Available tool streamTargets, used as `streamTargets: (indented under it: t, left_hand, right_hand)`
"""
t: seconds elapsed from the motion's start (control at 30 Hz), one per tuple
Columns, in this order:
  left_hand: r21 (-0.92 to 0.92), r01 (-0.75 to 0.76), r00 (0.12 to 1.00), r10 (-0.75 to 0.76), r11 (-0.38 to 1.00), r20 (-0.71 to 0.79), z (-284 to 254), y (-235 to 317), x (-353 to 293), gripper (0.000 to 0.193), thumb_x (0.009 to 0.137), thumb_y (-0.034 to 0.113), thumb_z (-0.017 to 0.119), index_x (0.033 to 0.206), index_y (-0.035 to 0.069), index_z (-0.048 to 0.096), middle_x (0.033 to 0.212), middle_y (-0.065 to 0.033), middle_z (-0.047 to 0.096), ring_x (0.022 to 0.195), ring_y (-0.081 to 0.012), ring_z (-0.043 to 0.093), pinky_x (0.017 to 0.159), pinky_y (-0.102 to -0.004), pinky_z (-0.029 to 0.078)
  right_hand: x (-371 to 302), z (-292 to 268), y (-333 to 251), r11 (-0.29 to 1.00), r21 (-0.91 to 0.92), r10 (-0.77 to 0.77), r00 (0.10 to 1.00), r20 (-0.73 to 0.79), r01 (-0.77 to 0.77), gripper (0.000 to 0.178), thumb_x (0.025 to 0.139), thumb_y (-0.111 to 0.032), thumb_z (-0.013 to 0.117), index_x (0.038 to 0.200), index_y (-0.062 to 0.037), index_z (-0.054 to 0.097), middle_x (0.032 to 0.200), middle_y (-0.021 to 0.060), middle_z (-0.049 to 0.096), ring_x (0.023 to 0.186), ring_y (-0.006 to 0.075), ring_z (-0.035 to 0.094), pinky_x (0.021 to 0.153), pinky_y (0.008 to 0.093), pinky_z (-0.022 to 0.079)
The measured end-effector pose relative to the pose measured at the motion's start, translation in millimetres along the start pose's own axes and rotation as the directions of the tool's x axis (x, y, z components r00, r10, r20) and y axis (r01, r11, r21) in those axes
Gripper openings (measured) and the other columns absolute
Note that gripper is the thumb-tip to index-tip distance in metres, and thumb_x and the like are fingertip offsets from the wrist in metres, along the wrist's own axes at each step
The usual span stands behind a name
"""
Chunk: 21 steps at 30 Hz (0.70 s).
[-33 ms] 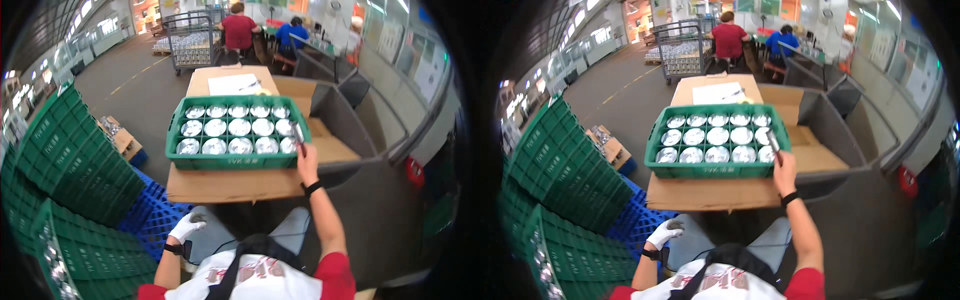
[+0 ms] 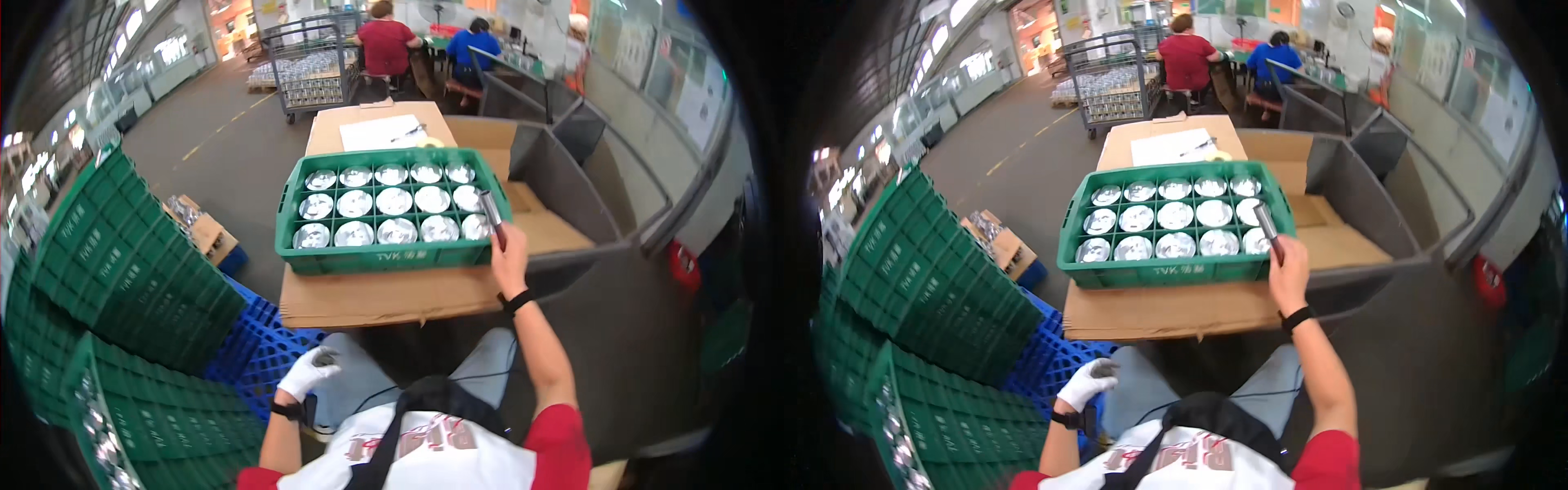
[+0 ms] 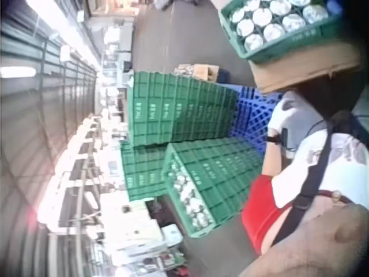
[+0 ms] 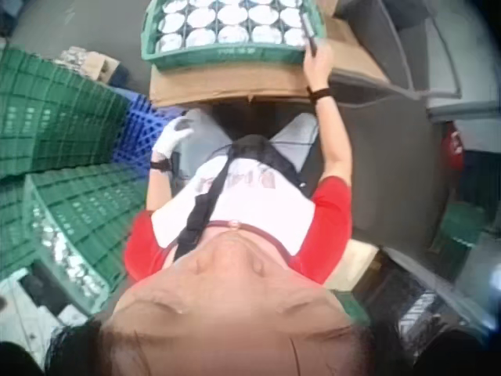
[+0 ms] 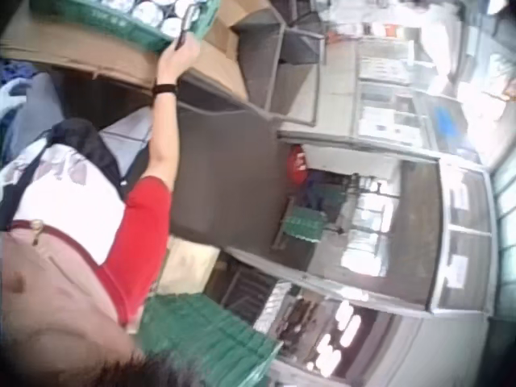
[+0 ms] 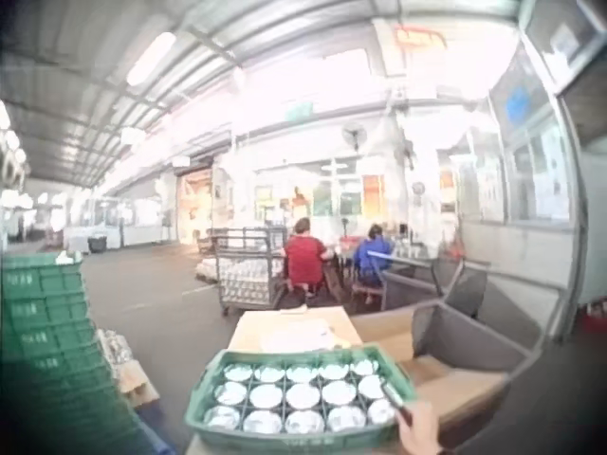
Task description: Inspecting and measuring automotive pistons at a quality control station.
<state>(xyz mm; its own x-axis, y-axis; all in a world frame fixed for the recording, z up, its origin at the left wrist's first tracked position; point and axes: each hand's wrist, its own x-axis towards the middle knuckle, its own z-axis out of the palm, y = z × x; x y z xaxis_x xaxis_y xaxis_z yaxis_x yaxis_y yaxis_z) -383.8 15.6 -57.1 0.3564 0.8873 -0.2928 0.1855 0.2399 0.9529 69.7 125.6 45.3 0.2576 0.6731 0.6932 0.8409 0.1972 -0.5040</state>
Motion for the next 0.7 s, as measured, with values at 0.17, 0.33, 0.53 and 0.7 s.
streamTargets:
  t: [0.17,0.33,0.53,0.7]
  left_hand:
    - [0.074,0.059,0.905,-0.084,0.996,0.416,52,49,-42,0.051,0.083,0.008,0.076,0.13,0.003,0.059,0.108,-0.004,0.064,0.101,-0.0124,0.058,0.091,-0.0284,0.049]
    - [0.277,-0.387,0.853,0.227,0.88,0.47,86,85,-14,0.038,0.088,0.013,0.067,0.126,0.008,0.061,0.089,-0.0094,0.067,0.082,-0.0195,0.064,0.08,-0.0327,0.052]
    - [0.131,-0.407,0.912,0.394,0.904,0.119,69,122,-16,0.029,0.089,0.007,0.068,0.118,0.003,0.065,0.093,-0.0036,0.068,0.083,-0.0101,0.061,0.077,-0.026,0.05]
    - [0.007,-0.358,0.929,0.356,0.934,-0.102,45,129,-17,0.026,0.088,0.004,0.07,0.114,0.002,0.067,0.095,-0.0024,0.068,0.086,-0.0079,0.062,0.078,-0.0236,0.05]
  right_hand:
    - [-73,-47,-20,0.974,0.017,-0.225,0.971,0.074,0.225,0.03,0.073,0.005,0.063,0.102,-0.0063,0.066,0.098,0.0141,0.064,0.092,0.0363,0.06,0.077,0.0447,0.048]
    - [-173,-65,-37,0.618,0.258,-0.184,0.182,0.966,-0.743,0.034,0.102,-0.021,0.053,0.129,-0.0007,0.057,0.116,0.0093,0.069,0.112,0.0158,0.061,0.098,0.0317,0.047]
    - [-205,-49,-20,0.339,-0.005,-0.146,-0.058,0.988,-0.941,0.03,0.101,-0.023,0.055,0.116,0.0009,0.065,0.109,0.0095,0.068,0.105,0.0181,0.063,0.095,0.0302,0.048]
    - [-207,-118,23,0.311,-0.278,0.137,-0.247,0.959,-0.909,0.026,0.099,-0.022,0.059,0.1,0.0028,0.067,0.098,0.012,0.07,0.098,0.021,0.067,0.091,0.0318,0.052]
